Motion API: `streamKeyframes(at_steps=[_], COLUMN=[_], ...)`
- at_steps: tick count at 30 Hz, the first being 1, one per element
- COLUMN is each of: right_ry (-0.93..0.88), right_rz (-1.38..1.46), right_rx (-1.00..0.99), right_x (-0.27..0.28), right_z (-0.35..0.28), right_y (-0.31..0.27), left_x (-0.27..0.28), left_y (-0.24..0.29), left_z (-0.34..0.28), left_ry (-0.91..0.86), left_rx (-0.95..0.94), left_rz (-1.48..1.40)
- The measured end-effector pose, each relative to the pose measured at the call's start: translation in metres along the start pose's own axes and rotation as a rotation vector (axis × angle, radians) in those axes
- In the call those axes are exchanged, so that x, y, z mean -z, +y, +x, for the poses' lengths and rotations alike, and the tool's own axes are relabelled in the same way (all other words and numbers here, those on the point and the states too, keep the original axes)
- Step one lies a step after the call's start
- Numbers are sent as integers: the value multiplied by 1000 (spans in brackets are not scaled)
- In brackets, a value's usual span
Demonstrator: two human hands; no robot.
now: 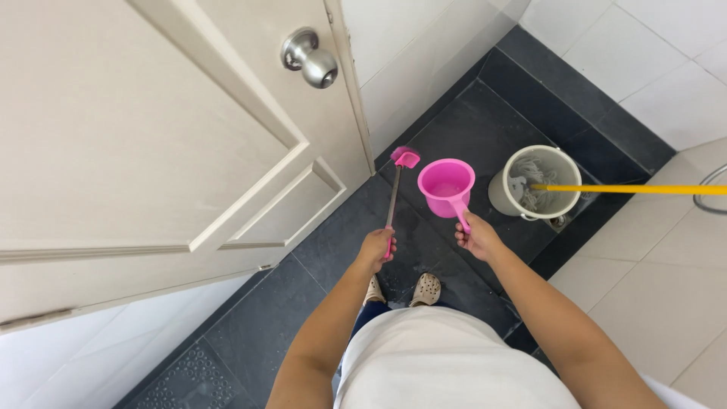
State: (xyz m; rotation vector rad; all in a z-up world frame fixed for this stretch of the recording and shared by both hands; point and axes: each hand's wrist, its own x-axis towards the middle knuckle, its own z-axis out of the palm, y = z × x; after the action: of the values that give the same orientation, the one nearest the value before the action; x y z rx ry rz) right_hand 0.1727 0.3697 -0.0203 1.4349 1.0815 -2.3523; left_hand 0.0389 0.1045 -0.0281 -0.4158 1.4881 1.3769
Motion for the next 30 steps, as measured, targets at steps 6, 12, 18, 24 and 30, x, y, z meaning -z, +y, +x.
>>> streamKeyframes(at_steps=[6, 12, 18, 24, 30], right_ry=[11, 30, -9, 49, -34], right_rz=[-61, -22, 36, -39, -74], right_rx=[-18, -92, -103, -171, -250], right_x=[19, 5, 3, -3, 28], right_z=[50, 106, 174, 243, 336], right_y=[-21, -26, -32, -43, -34], left_x=[-31, -36, -51, -56, -53], left_y=[-6, -5, 19, 22, -12], left_z=[67, 139, 197, 245, 292], left_ry=[-33, -23, 92, 181, 323], left_rx=[52, 104, 149, 159, 89], left_rz=[-175, -293, -326, -326, -412])
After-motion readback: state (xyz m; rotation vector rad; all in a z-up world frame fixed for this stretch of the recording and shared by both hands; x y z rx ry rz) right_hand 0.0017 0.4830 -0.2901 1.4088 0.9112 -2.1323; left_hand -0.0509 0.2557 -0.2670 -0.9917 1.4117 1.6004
